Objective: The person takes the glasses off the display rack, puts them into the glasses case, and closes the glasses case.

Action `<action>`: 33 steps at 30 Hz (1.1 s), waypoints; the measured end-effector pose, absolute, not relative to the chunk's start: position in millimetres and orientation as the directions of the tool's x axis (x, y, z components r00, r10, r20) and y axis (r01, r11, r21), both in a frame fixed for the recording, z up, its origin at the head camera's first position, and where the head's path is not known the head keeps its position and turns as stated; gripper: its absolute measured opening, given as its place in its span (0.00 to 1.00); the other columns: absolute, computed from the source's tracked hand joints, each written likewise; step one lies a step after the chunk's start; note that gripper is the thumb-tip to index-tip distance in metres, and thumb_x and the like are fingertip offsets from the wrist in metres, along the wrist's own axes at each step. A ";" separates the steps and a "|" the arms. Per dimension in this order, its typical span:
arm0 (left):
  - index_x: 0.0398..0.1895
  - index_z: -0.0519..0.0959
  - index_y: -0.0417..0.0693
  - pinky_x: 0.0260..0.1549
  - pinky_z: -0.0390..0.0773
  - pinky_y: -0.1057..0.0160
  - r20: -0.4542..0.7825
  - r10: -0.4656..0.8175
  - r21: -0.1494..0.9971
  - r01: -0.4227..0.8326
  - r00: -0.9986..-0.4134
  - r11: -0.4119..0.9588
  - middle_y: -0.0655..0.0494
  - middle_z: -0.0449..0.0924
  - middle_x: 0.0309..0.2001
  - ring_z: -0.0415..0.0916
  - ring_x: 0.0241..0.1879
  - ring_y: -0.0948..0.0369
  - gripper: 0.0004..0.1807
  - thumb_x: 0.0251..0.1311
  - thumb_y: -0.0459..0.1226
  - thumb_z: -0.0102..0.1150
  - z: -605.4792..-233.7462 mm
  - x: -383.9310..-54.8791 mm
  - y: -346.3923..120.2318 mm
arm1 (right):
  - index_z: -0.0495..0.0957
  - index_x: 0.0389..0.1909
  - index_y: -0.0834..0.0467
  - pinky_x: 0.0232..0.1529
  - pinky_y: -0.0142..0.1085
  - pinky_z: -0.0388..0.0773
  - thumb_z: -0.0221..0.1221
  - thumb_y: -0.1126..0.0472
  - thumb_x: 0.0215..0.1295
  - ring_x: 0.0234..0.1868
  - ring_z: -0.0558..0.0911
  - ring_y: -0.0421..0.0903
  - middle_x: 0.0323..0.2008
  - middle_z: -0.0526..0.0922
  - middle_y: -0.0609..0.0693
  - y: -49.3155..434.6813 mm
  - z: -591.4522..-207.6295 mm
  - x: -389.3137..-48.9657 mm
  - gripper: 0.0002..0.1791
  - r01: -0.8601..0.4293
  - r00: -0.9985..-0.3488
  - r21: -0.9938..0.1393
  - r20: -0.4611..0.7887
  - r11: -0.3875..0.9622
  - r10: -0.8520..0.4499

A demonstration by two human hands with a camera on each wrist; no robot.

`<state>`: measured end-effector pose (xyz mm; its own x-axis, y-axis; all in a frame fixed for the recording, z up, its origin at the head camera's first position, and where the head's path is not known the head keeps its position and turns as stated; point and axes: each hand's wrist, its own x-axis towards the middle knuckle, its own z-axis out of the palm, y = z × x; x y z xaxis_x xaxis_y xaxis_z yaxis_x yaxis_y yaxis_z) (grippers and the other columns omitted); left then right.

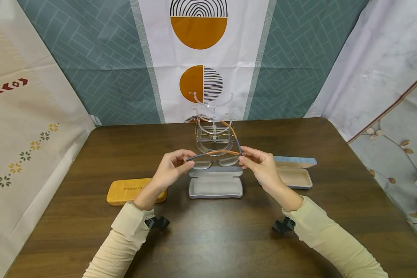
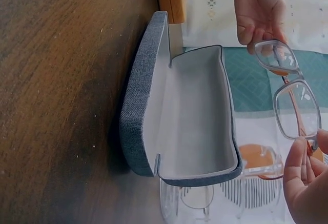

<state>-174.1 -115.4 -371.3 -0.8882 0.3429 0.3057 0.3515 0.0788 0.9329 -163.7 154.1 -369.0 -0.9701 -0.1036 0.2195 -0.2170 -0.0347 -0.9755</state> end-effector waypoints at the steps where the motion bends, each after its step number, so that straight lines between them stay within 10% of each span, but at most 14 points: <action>1: 0.41 0.74 0.27 0.20 0.71 0.68 0.309 0.345 0.931 0.356 -0.886 0.080 0.53 0.68 0.21 0.67 0.19 0.64 0.09 0.56 0.23 0.54 -371.4 -174.1 -115.2 | 0.70 0.52 0.75 0.31 0.30 0.78 0.55 0.74 0.59 0.28 0.80 0.37 0.29 0.80 0.43 154.0 -369.0 -163.5 0.19 -0.218 -0.970 -0.975 0.220 -0.034 -0.103; 33: 0.42 0.74 0.26 0.20 0.70 0.69 0.313 0.317 0.937 0.346 -0.895 0.053 0.53 0.67 0.22 0.66 0.20 0.62 0.10 0.57 0.23 0.53 -370.4 -172.7 -113.0 | 0.75 0.47 0.73 0.33 0.30 0.78 0.64 0.69 0.52 0.29 0.80 0.39 0.28 0.80 0.47 155.2 -384.3 -172.0 0.21 -0.296 -0.939 -0.935 0.323 -0.197 -0.121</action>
